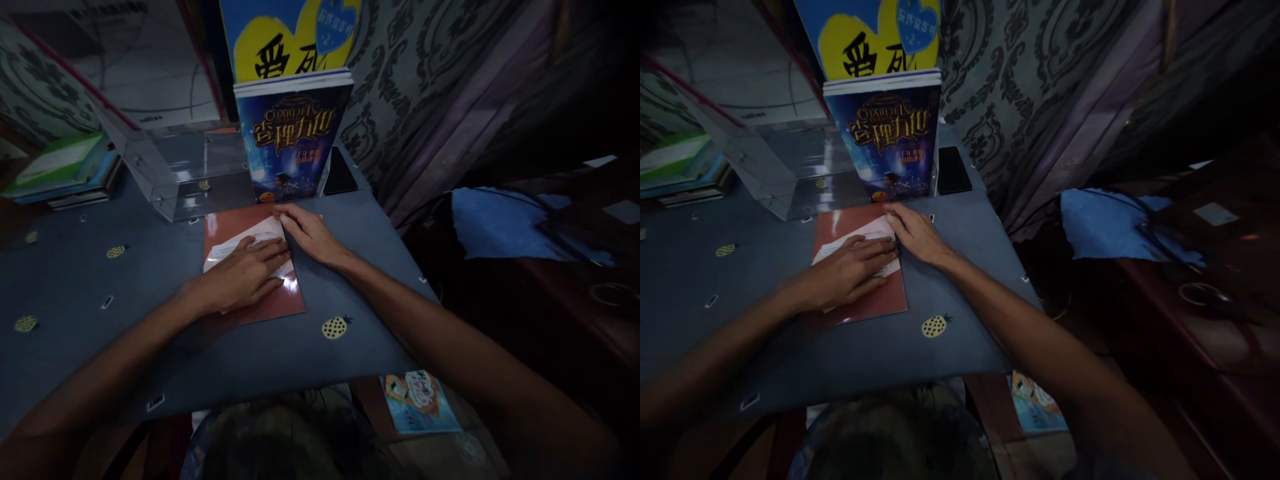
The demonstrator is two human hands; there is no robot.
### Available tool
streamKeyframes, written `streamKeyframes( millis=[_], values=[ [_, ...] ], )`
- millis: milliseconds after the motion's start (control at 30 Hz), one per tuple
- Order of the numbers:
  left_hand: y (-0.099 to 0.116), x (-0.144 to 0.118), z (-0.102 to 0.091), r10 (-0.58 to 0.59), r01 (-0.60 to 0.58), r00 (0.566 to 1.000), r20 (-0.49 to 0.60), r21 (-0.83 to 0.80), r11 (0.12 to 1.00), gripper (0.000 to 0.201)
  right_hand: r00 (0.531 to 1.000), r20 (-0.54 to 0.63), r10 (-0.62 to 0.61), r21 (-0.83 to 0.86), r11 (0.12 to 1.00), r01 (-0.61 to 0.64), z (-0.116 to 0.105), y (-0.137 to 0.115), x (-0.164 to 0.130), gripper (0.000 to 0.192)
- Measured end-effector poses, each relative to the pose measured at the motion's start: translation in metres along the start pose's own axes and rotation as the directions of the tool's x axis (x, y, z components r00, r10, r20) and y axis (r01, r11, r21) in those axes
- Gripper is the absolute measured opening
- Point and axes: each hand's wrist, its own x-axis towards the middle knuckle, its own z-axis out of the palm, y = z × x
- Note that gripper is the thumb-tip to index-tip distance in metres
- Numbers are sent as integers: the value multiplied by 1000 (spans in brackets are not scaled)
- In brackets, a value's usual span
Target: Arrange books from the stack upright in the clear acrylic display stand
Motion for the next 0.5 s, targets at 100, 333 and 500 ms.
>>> streamKeyframes(
  millis=[100, 333, 500],
  values=[
    [9, -3, -5, 40, -40, 999, 17, -18, 999, 41, 1000, 1, -5, 1, 1000, 5, 0, 1, 0, 51],
    [29, -9, -14, 130, -128, 989, 66, -30, 991, 38, 1000, 10, -5, 7, 1000, 5, 1, 3, 0, 49],
    [45, -17, -16, 171, -173, 980, 106, 14, 985, 38, 1000, 5, -17, 15, 1000, 17, 1, 2, 0, 47]
  ],
)
